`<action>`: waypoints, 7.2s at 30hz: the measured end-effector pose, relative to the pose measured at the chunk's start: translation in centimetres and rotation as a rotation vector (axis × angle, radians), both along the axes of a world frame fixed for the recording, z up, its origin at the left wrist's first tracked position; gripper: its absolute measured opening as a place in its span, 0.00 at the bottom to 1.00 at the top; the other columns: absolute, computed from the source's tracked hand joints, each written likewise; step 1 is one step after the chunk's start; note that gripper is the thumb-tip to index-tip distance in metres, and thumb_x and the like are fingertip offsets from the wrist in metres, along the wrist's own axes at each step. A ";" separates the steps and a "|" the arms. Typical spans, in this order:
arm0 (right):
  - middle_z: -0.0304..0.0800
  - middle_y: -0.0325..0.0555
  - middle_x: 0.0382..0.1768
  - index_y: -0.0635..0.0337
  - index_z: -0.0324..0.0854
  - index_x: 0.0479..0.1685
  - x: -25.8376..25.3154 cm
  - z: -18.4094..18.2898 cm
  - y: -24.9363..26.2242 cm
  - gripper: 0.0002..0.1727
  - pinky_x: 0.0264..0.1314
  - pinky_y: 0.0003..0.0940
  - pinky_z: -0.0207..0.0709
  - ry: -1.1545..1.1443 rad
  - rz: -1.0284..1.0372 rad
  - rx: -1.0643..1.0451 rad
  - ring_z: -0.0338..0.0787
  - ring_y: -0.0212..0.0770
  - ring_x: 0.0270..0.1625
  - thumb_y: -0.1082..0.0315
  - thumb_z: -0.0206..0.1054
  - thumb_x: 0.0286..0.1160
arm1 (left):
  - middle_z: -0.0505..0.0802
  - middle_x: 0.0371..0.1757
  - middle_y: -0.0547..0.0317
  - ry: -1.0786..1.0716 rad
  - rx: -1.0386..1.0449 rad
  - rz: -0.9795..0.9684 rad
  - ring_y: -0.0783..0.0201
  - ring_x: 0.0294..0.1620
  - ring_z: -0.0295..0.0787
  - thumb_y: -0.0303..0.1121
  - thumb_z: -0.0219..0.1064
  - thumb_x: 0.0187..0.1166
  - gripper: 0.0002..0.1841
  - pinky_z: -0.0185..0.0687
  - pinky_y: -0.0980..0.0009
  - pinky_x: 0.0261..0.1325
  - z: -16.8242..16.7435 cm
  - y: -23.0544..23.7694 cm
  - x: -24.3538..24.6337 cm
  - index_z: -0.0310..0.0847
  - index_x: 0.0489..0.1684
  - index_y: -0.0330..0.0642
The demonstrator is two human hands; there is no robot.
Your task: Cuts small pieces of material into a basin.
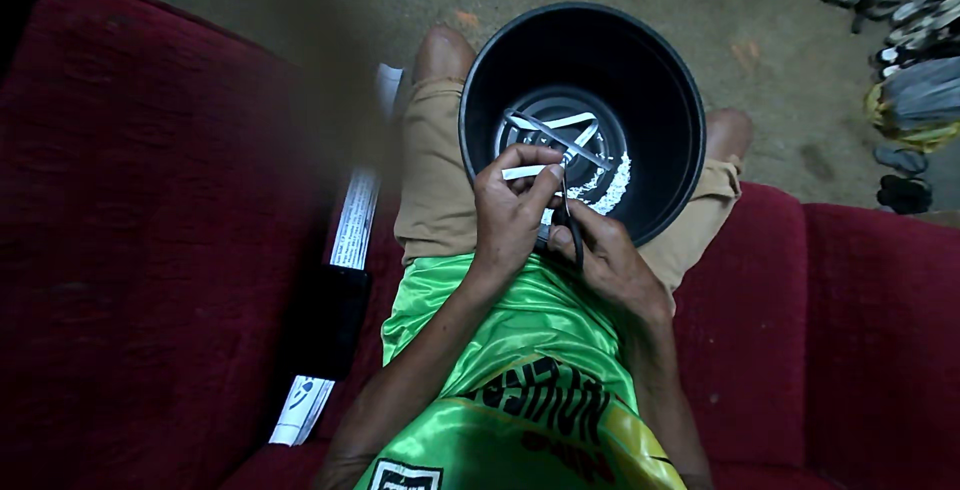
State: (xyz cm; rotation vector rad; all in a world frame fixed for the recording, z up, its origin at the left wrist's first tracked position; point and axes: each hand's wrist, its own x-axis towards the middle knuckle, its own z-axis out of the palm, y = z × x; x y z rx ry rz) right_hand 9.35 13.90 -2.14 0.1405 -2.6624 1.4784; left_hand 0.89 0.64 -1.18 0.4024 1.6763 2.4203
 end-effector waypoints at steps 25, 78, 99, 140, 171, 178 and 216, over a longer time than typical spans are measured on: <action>0.78 0.33 0.25 0.59 0.81 0.64 0.3 -0.1 0.5 0.26 0.25 0.24 0.73 -0.006 0.010 -0.008 0.75 0.26 0.23 0.46 0.58 0.87 | 0.91 0.44 0.50 -0.016 -0.022 -0.066 0.61 0.34 0.92 0.18 0.68 0.77 0.06 0.95 0.66 0.41 0.0 -0.5 -0.4 0.83 0.47 0.30; 0.81 0.36 0.26 0.56 0.83 0.65 0.3 -0.4 0.1 0.19 0.25 0.27 0.77 -0.002 -0.031 -0.095 0.78 0.29 0.23 0.54 0.61 0.87 | 0.91 0.36 0.55 -0.051 -0.029 -0.056 0.66 0.32 0.91 0.21 0.64 0.82 0.06 0.92 0.71 0.40 0.6 -0.9 0.4 0.82 0.50 0.35; 0.82 0.36 0.26 0.58 0.83 0.63 0.1 -0.5 0.1 0.20 0.28 0.26 0.78 0.018 -0.010 -0.058 0.80 0.29 0.25 0.53 0.60 0.88 | 0.90 0.37 0.53 -0.071 -0.015 -0.061 0.64 0.30 0.89 0.22 0.64 0.83 0.06 0.92 0.69 0.38 0.6 -0.8 0.2 0.82 0.50 0.34; 0.82 0.36 0.27 0.59 0.83 0.66 0.1 -0.8 0.5 0.22 0.32 0.25 0.76 -0.012 -0.038 -0.078 0.79 0.27 0.27 0.51 0.59 0.88 | 0.93 0.44 0.49 -0.060 -0.080 -0.084 0.58 0.35 0.94 0.22 0.65 0.82 0.06 0.95 0.62 0.45 0.3 -1.2 -0.2 0.83 0.51 0.34; 0.81 0.34 0.29 0.57 0.82 0.67 0.2 -0.1 0.6 0.31 0.34 0.25 0.76 -0.057 0.023 -0.051 0.78 0.25 0.28 0.40 0.56 0.86 | 0.92 0.40 0.50 -0.054 -0.039 -0.079 0.61 0.33 0.92 0.22 0.66 0.82 0.06 0.94 0.64 0.44 0.3 -1.0 -0.2 0.83 0.50 0.34; 0.82 0.35 0.29 0.58 0.83 0.66 0.0 -0.3 0.6 0.28 0.34 0.26 0.77 -0.034 0.017 -0.066 0.79 0.26 0.29 0.44 0.56 0.88 | 0.92 0.43 0.50 -0.044 -0.047 -0.078 0.60 0.33 0.92 0.22 0.66 0.81 0.06 0.95 0.63 0.43 0.4 -0.9 -0.1 0.84 0.50 0.34; 0.84 0.37 0.31 0.58 0.81 0.69 0.2 -0.1 0.8 0.31 0.37 0.28 0.79 -0.061 0.063 -0.038 0.81 0.28 0.31 0.40 0.53 0.88 | 0.92 0.42 0.51 -0.089 -0.077 -0.081 0.60 0.35 0.92 0.23 0.68 0.80 0.08 0.93 0.64 0.43 0.0 -1.1 -0.5 0.82 0.53 0.36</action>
